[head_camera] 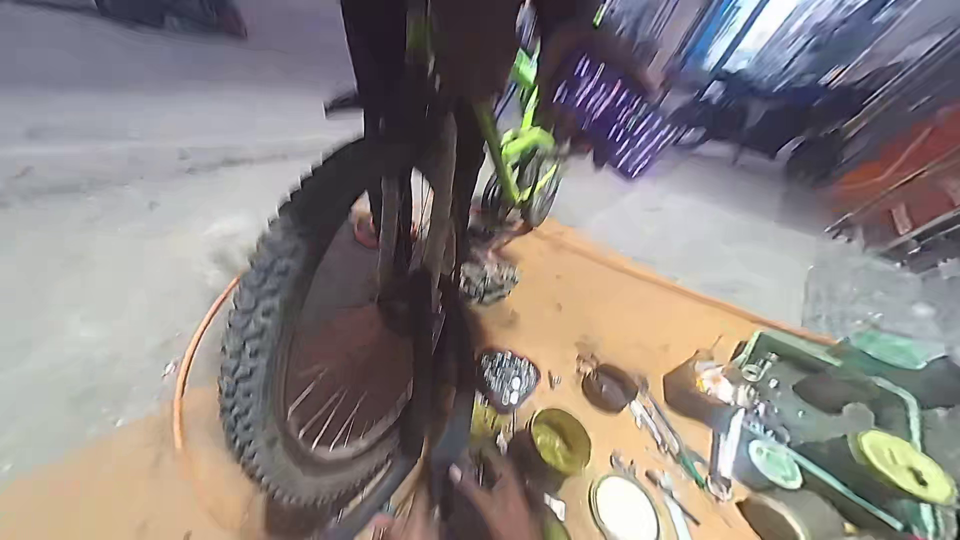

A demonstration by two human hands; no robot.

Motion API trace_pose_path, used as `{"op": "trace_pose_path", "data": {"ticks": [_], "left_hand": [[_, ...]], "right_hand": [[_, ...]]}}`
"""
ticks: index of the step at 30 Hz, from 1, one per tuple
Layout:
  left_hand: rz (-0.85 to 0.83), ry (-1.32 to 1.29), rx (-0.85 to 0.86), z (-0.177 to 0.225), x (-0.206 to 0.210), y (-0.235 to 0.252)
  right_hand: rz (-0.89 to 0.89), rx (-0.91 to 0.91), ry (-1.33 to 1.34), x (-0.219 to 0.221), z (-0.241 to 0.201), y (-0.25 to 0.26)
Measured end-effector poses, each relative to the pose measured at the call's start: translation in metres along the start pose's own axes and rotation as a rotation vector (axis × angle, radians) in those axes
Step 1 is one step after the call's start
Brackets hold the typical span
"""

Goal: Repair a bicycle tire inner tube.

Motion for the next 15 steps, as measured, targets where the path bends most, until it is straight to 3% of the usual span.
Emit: {"op": "trace_pose_path", "data": {"ticks": [4,7,9,11,12,15], "left_hand": [[-0.058,-0.380,0.023,-0.005,0.030,-0.022],[-0.092,-0.606,0.084,-0.010,0.025,-0.023],[-0.243,-0.804,-0.227,0.001,-0.003,-0.024],[-0.243,-0.713,-0.512,0.021,-0.028,-0.020],[-0.240,-0.694,-0.571,0.021,-0.032,-0.019],[-0.289,-0.720,-0.363,0.004,-0.038,-0.027]], "right_hand": [[-0.340,-0.049,-0.012,0.004,0.003,0.018],[-0.522,-0.090,-0.082,-0.001,0.013,0.028],[-0.527,0.031,-0.064,-0.006,0.022,0.028],[-0.449,0.191,-0.004,-0.007,0.034,0.029],[-0.415,0.250,0.042,-0.007,0.040,0.029],[-0.423,0.385,0.305,-0.002,0.051,0.024]]}}
Point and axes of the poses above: each hand's wrist, its own y-axis towards the middle knuckle, its own x-axis out of the palm, z = x × y, the point moved 2 cm from there along y, towards the middle knuckle, and after that the axes turned 12 degrees about z, right-handed, at the moved point
